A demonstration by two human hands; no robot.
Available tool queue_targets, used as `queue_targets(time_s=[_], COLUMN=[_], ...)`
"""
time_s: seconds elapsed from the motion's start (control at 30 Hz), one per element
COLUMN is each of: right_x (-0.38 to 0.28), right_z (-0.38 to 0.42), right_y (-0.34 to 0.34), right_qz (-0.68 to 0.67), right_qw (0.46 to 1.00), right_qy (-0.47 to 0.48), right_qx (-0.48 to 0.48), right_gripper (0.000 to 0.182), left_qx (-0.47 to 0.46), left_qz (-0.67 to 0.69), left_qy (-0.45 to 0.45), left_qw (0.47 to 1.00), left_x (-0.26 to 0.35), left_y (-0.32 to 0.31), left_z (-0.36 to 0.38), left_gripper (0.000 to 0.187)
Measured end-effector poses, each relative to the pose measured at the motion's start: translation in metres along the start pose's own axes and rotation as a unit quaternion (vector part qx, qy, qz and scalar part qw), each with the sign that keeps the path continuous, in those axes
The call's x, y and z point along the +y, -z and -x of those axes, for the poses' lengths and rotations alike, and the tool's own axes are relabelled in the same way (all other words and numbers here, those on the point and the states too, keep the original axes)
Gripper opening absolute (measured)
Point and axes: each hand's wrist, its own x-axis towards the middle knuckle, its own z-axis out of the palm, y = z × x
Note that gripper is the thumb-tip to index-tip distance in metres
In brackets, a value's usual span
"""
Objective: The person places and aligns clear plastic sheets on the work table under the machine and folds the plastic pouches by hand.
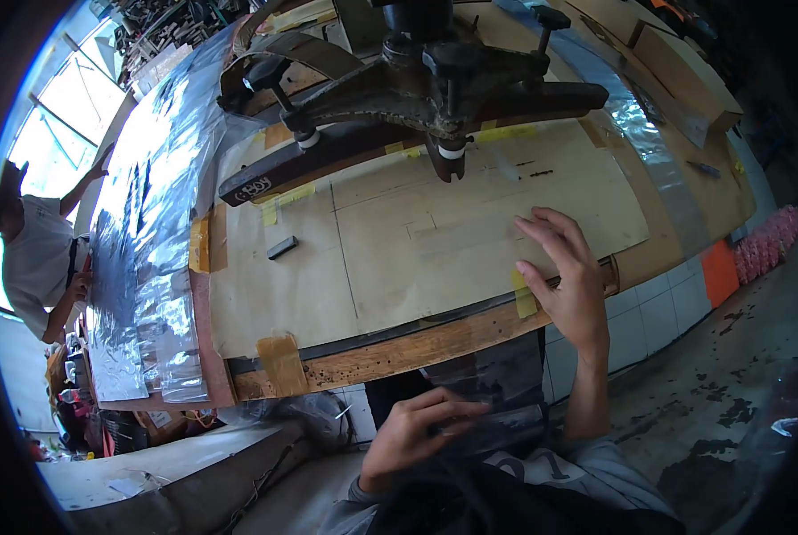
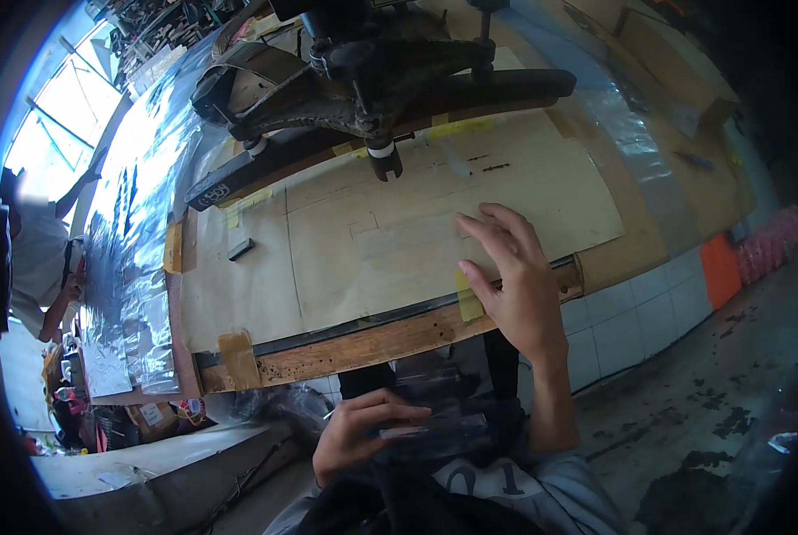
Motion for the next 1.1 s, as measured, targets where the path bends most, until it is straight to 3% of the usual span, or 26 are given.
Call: queue_targets(time_s=[0.17, 0.43, 0.57, 0.67, 0.8, 0.87, 0.9, 0.93, 1.0, 1.03, 1.1], right_x=[0.001, 0.005, 0.002, -0.004, -0.005, -0.005, -0.002, 0.0, 0.008, -0.004, -0.032], right_z=[0.001, 0.001, 0.013, 0.033, 0.077, 0.093, 0.097, 0.101, 0.102, 0.096, 0.09], right_y=[-0.004, -0.006, 0.004, 0.007, 0.003, 0.008, 0.012, 0.016, 0.028, 0.04, 0.056], right_qz=[0.058, 0.07, 0.059, 0.039, -0.071, -0.066, -0.069, -0.072, -0.087, -0.15, -0.181], right_qw=[0.997, 0.991, 0.964, 0.948, 0.932, 0.907, 0.908, 0.908, 0.958, 0.977, 0.975], right_qy=[0.032, 0.112, 0.214, 0.262, 0.263, 0.09, 0.044, -0.003, -0.002, 0.018, 0.102], right_qx=[-0.026, 0.0, -0.143, -0.176, -0.239, -0.407, -0.411, -0.413, -0.273, -0.153, -0.076], right_gripper=[0.039, 0.033, 0.032, 0.029, 0.026, 0.025, 0.024, 0.024, 0.025, 0.028, 0.031], left_qx=[-0.031, -0.082, -0.073, -0.042, 0.047, 0.129, 0.151, 0.173, 0.19, 0.2, 0.215], left_qz=[0.012, 0.201, 0.285, 0.284, 0.289, 0.289, 0.298, 0.304, 0.341, 0.362, 0.361], left_qy=[0.005, -0.12, -0.186, -0.219, -0.236, -0.19, -0.145, -0.099, -0.066, -0.046, -0.05], left_qw=[0.999, 0.969, 0.937, 0.932, 0.927, 0.929, 0.931, 0.932, 0.918, 0.909, 0.906], left_x=[-0.002, -0.043, -0.043, -0.024, -0.01, 0.003, 0.003, 0.002, -0.004, -0.006, -0.005], left_y=[0.009, 0.002, -0.006, -0.004, -0.002, -0.006, -0.009, -0.011, -0.015, -0.019, -0.028], left_z=[-0.004, -0.019, -0.022, -0.019, -0.007, -0.001, -0.001, -0.001, -0.005, -0.005, -0.004], left_gripper=[0.034, 0.025, 0.027, 0.024, 0.022, 0.021, 0.02, 0.02, 0.019, 0.019, 0.021])
